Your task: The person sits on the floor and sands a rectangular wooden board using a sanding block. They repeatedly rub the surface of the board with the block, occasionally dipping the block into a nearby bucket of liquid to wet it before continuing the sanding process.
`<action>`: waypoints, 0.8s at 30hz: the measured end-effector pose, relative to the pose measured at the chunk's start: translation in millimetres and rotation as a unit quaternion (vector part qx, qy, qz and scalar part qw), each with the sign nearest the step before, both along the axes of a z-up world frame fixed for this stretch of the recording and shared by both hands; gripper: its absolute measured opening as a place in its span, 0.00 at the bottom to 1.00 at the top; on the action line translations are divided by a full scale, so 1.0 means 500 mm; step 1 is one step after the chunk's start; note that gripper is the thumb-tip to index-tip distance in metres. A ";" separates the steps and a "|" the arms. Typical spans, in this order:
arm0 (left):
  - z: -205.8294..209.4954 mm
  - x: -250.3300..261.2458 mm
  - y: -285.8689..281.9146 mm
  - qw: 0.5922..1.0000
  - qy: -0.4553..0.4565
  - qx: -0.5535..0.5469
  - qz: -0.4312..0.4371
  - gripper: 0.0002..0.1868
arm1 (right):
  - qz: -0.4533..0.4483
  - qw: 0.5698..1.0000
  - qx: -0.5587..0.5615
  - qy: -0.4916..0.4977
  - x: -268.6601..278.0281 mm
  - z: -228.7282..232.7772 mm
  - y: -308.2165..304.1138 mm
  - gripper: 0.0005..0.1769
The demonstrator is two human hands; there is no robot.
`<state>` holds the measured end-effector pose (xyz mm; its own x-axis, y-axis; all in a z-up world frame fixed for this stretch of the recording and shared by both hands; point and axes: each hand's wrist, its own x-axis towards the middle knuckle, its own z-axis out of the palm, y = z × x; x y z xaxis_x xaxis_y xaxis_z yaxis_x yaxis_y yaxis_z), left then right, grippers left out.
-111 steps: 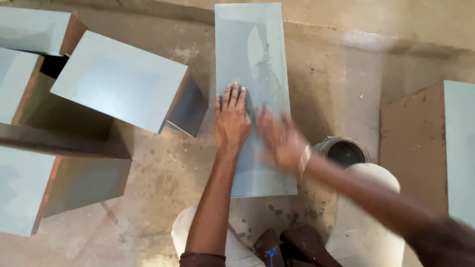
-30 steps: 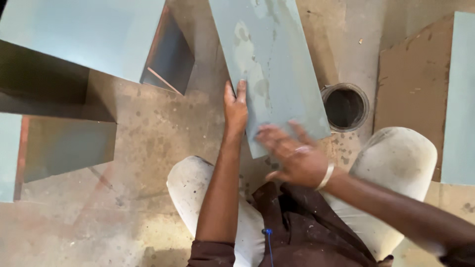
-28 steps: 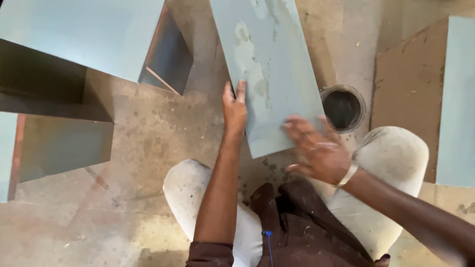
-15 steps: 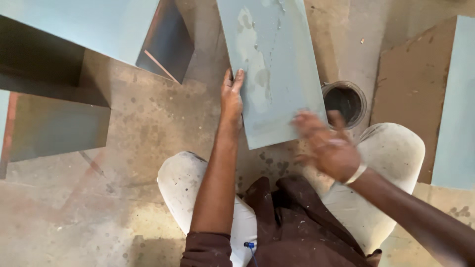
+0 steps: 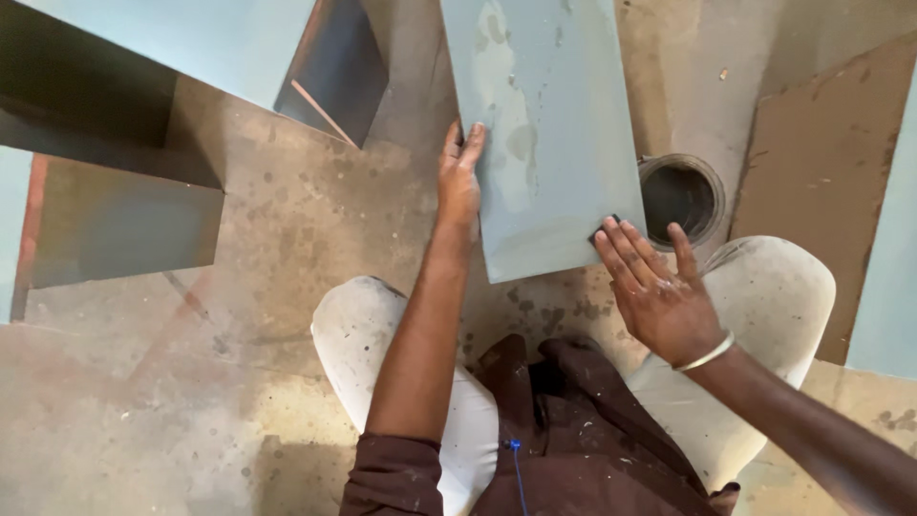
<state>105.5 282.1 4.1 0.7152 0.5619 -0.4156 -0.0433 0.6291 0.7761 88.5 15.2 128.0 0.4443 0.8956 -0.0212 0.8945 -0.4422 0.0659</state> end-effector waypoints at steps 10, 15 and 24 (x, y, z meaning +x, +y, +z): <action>-0.006 -0.005 0.005 0.998 -0.067 0.007 0.002 0.28 | 0.186 0.974 -0.011 -0.125 0.013 -0.010 0.035 0.39; 0.016 -0.008 0.004 0.997 -0.071 0.017 0.017 0.28 | 0.086 0.996 -0.014 0.033 -0.011 -0.030 0.043 0.36; 0.013 -0.005 -0.001 0.999 -0.053 -0.006 0.010 0.28 | 0.093 0.996 -0.004 -0.018 0.021 -0.004 0.014 0.33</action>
